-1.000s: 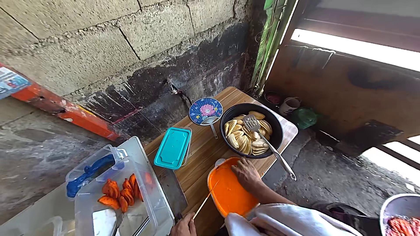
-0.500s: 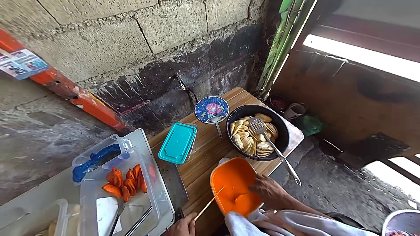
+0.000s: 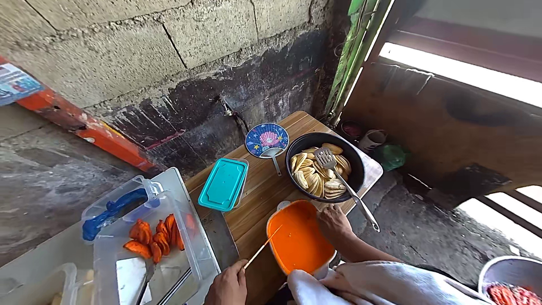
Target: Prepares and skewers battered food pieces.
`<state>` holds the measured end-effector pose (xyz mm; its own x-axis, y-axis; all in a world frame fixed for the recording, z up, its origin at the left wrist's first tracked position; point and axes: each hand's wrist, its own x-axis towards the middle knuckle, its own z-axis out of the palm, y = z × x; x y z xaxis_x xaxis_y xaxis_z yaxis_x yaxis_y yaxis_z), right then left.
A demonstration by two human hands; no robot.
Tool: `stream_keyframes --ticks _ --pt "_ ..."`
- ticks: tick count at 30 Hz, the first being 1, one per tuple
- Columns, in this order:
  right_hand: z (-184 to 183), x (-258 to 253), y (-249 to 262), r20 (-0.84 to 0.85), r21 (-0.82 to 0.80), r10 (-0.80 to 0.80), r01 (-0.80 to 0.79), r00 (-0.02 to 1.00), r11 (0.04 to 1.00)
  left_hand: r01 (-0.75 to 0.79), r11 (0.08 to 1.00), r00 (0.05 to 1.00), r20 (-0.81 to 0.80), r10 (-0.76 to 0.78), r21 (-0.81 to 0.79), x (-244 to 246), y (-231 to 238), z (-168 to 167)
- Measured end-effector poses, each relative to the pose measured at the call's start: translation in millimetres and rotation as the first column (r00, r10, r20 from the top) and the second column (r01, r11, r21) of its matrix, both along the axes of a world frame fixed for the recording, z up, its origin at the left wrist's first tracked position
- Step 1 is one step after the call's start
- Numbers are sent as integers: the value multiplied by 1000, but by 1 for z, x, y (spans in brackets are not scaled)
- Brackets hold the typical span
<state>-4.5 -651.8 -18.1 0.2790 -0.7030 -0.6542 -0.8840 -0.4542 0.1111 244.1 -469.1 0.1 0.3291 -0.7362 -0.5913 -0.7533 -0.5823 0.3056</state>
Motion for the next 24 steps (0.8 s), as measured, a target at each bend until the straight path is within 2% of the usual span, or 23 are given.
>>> stream_keyframes --ticks 5,10,14,16,19,22,24 --pt "8 -6 16 -111 174 -81 100 991 980 7 1000 999 -37 -6 16 1 15 -12" --pt "-5 -9 25 -75 308 -297 305 952 901 -20 1000 999 -29 20 4 5 24 -20" --pt "-40 -9 36 35 414 -399 350 916 840 -25 999 999 -33 24 -30 7 18 -16" --pt "-48 -14 31 133 389 -452 373 882 842 -36 999 999 -19 35 -31 7 14 -13" --pt "-35 -24 18 232 218 -471 427 851 878 -46 999 999 1 46 -23 6 10 -10" --pt "-28 -34 9 182 63 -447 444 876 894 -30 999 1000 0 30 -27 4 8 -11" --pt "-38 -44 15 143 101 -424 413 894 905 -10 1000 1000 -7 10 -9 1 5 -12"
